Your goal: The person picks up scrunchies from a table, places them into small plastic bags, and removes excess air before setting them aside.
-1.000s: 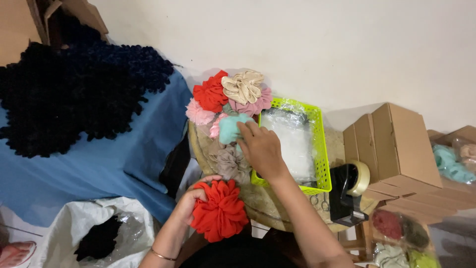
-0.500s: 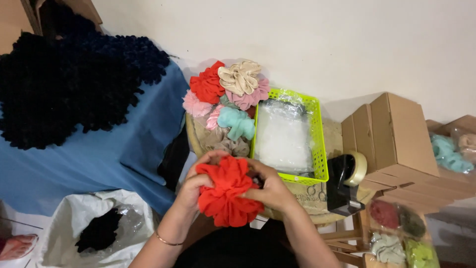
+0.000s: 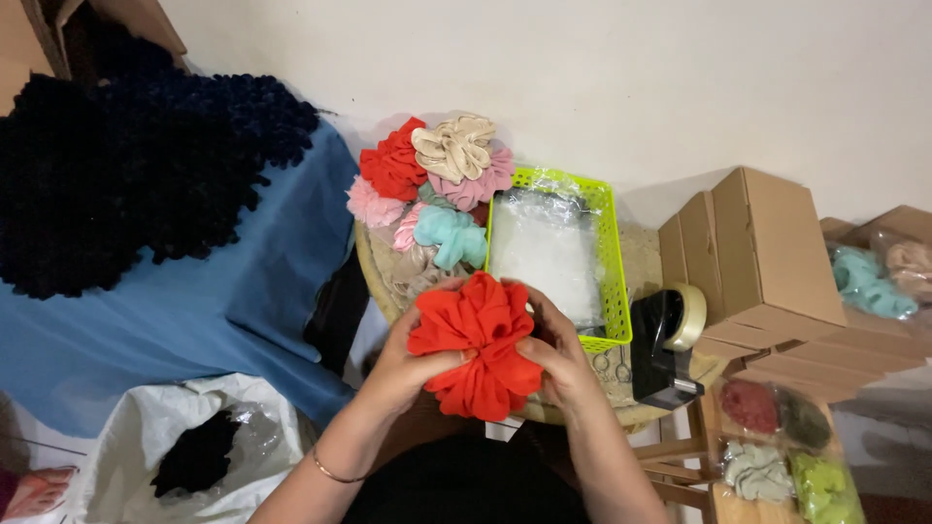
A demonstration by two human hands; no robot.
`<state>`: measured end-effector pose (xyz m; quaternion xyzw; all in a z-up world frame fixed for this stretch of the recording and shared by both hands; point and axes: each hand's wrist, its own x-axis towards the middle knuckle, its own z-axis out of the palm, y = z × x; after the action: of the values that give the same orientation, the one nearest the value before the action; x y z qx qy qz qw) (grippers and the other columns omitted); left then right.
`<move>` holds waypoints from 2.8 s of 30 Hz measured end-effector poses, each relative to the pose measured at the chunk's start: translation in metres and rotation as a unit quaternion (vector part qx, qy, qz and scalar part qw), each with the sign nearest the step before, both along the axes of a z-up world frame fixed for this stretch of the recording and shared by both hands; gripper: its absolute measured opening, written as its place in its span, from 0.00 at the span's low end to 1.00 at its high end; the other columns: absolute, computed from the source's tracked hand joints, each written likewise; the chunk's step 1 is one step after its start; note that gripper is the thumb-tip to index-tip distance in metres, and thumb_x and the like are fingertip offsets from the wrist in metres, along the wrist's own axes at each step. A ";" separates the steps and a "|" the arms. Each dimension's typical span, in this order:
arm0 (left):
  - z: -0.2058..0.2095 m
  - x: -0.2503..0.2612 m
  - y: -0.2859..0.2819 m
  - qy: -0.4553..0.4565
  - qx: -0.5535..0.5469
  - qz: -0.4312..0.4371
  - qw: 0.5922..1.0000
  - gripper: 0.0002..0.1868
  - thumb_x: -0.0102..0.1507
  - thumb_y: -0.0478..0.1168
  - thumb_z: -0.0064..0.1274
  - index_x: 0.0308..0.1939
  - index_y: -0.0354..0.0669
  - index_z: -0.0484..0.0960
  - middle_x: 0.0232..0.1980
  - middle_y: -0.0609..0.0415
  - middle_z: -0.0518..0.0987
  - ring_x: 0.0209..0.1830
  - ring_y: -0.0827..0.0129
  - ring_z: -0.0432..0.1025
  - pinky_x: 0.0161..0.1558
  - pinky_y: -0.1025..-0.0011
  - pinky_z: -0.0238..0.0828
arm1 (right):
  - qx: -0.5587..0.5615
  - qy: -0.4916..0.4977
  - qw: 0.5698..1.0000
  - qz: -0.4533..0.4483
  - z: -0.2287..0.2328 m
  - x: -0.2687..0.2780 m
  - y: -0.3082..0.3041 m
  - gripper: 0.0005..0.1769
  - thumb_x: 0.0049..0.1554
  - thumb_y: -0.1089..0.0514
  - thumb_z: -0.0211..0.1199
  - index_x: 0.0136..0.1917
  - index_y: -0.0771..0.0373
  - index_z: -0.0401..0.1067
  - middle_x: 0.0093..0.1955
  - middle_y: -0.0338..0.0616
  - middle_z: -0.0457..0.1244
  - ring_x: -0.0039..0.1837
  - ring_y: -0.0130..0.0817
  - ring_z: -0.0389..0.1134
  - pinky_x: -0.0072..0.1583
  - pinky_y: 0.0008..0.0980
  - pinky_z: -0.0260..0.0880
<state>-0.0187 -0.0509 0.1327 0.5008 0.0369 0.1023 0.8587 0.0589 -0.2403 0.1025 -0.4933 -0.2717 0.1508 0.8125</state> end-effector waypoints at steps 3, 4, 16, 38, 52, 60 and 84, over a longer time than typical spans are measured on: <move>-0.011 0.005 -0.003 -0.042 0.046 0.004 0.998 0.48 0.40 0.27 0.74 0.65 0.39 0.76 0.57 0.43 0.80 0.57 0.60 0.71 0.60 0.59 0.69 | -0.107 -0.064 0.992 -0.011 0.017 -0.010 -0.013 0.73 0.36 0.40 0.84 0.83 0.62 0.47 0.72 0.61 0.60 0.72 0.45 0.59 0.73 0.52 0.57; -0.011 0.005 -0.004 -0.043 0.046 0.002 0.998 0.48 0.40 0.27 0.74 0.65 0.39 0.76 0.57 0.43 0.80 0.57 0.60 0.71 0.60 0.59 0.69 | -0.106 -0.064 0.992 -0.013 0.010 -0.012 -0.012 0.73 0.36 0.40 0.84 0.83 0.62 0.47 0.72 0.61 0.60 0.72 0.45 0.59 0.73 0.52 0.57; 0.012 0.002 -0.021 -0.210 0.177 -0.144 0.951 0.53 0.43 0.35 0.74 0.72 0.39 0.68 0.70 0.41 0.72 0.68 0.63 0.63 0.67 0.54 0.60 | 0.001 0.041 0.979 -0.202 -0.001 -0.017 -0.028 0.54 0.31 0.66 0.83 0.70 0.71 0.65 0.61 0.60 0.66 0.63 0.49 0.68 0.63 0.49 0.71; 0.037 0.064 -0.082 -0.152 0.059 -0.205 0.965 0.50 0.59 0.30 0.58 0.82 0.53 0.51 0.68 0.43 0.73 0.63 0.58 0.70 0.64 0.59 0.68 | -0.054 -0.085 0.944 -0.314 0.004 0.016 -0.111 0.39 0.57 0.50 0.63 0.77 0.66 0.58 0.66 0.51 0.62 0.49 0.27 0.57 0.51 0.25 0.57; 0.022 0.123 -0.103 -0.071 0.440 -0.115 0.888 0.55 0.55 0.35 0.50 0.82 0.53 0.38 0.57 0.34 0.80 0.58 0.35 0.73 0.58 0.43 0.66 | -0.265 -0.257 0.903 -0.220 0.041 0.059 -0.099 0.17 0.61 0.61 0.58 0.61 0.67 0.79 0.52 0.56 0.74 0.46 0.44 0.74 0.53 0.40 0.72; -0.005 0.151 -0.094 0.026 0.421 -0.125 0.898 0.57 0.51 0.36 0.49 0.82 0.65 0.42 0.58 0.41 0.81 0.63 0.43 0.72 0.61 0.53 0.68 | -0.277 -0.174 0.916 -0.231 -0.001 0.104 -0.080 0.15 0.64 0.62 0.61 0.61 0.68 0.79 0.53 0.57 0.73 0.57 0.47 0.73 0.61 0.49 0.70; 0.003 0.148 -0.087 0.064 0.418 -0.103 0.900 0.55 0.51 0.36 0.49 0.82 0.58 0.45 0.52 0.43 0.84 0.58 0.44 0.75 0.57 0.54 0.71 | -0.235 -0.200 0.906 -0.289 -0.006 0.098 -0.077 0.09 0.61 0.66 0.63 0.51 0.65 0.82 0.30 0.47 0.68 0.39 0.32 0.65 0.48 0.37 0.71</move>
<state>0.1296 -0.1379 0.1357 0.8204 -0.0058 -0.0128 0.5716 0.1569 -0.3175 0.0964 -0.7464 -0.2309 -0.1329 0.6098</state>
